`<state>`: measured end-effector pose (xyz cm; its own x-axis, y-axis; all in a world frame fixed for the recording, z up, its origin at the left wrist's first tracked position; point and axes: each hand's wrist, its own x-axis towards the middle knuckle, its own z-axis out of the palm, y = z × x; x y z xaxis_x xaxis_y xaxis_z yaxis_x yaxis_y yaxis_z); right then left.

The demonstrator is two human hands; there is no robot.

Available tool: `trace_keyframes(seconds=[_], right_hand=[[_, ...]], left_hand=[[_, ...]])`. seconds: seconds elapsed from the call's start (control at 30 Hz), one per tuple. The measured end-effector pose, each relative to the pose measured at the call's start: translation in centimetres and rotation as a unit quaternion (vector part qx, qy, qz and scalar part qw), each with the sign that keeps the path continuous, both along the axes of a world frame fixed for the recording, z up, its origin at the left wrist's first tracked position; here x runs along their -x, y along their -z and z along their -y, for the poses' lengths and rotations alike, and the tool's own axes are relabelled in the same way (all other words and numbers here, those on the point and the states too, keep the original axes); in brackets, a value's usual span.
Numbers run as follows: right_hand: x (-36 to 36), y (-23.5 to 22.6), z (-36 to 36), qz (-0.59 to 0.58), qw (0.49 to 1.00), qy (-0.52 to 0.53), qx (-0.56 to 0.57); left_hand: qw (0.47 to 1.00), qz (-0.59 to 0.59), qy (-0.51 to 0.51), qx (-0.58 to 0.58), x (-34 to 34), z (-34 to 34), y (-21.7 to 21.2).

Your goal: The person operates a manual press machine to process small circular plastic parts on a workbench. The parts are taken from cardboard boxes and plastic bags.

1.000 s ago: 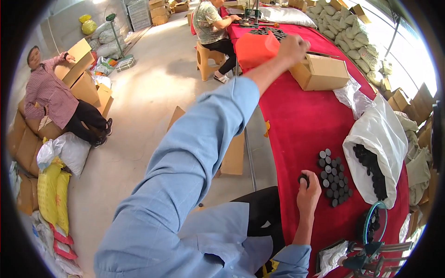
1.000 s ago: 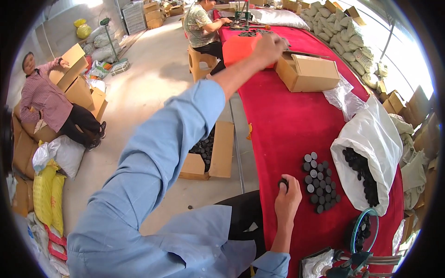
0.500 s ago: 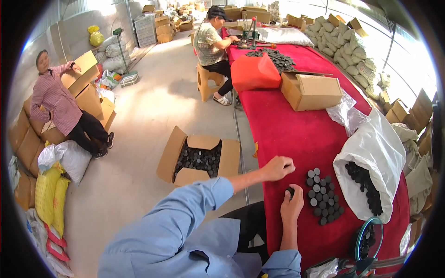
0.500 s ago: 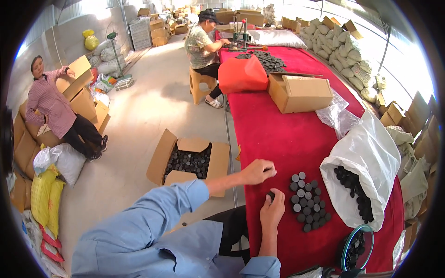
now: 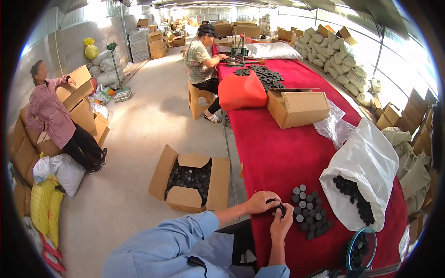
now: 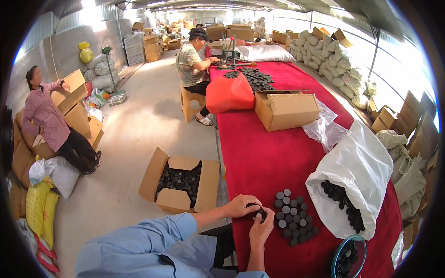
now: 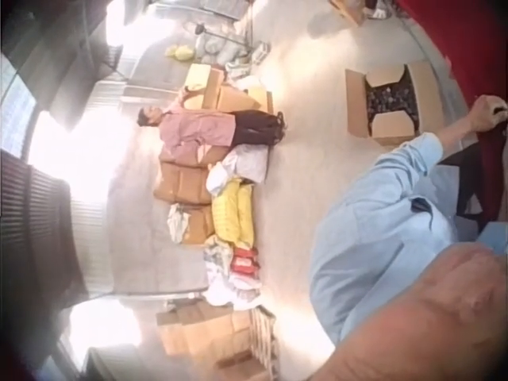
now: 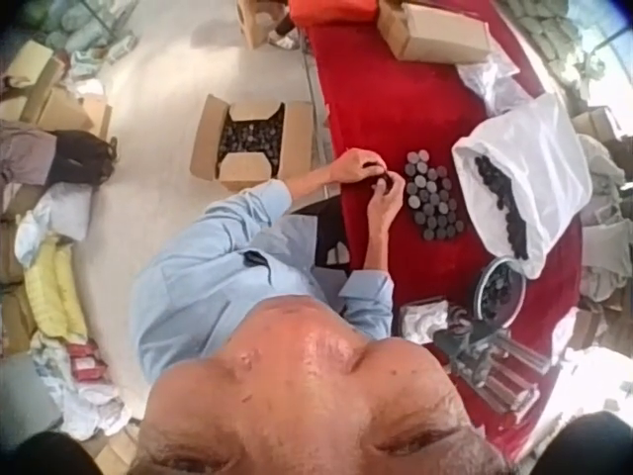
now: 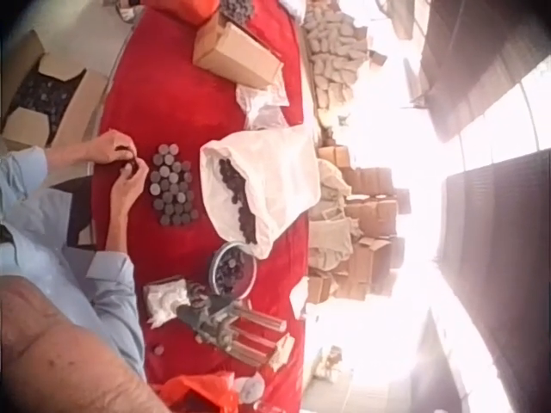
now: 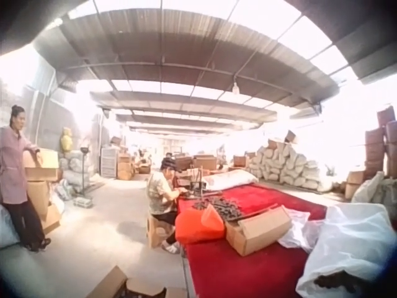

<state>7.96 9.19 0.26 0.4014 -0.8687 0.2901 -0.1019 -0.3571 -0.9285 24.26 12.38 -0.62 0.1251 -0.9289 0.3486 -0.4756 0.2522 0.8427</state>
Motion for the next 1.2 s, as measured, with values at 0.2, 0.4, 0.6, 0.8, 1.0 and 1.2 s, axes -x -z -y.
trace_keyframes(seconds=[0.2,0.4,0.6,0.8,1.0,1.2], right_hand=[[0.2,0.1,0.3,0.019,0.999,0.002,-0.037],[0.1,0.0,0.3,0.026,0.999,-0.002,-0.045],[-0.2,0.0,0.4,-0.002,1.0,0.011,-0.008],[0.4,0.0,0.3,-0.028,0.999,0.021,0.009],[0.4,0.4,0.4,-0.034,0.999,0.026,-0.002],[0.0,1.0,0.6,-0.026,0.999,0.015,0.032]], left_hand=[[1.0,0.011,0.022,-0.006,-0.2,-0.1,-0.2],[1.0,0.006,0.014,0.006,-0.3,0.0,0.2],[0.999,-0.027,0.032,0.015,-0.7,0.1,-0.2],[0.999,-0.036,0.036,0.014,-0.4,0.3,-0.4],[0.998,-0.055,0.042,0.009,-0.2,0.0,0.3],[0.997,-0.062,0.018,0.032,-0.4,0.2,-0.1]])
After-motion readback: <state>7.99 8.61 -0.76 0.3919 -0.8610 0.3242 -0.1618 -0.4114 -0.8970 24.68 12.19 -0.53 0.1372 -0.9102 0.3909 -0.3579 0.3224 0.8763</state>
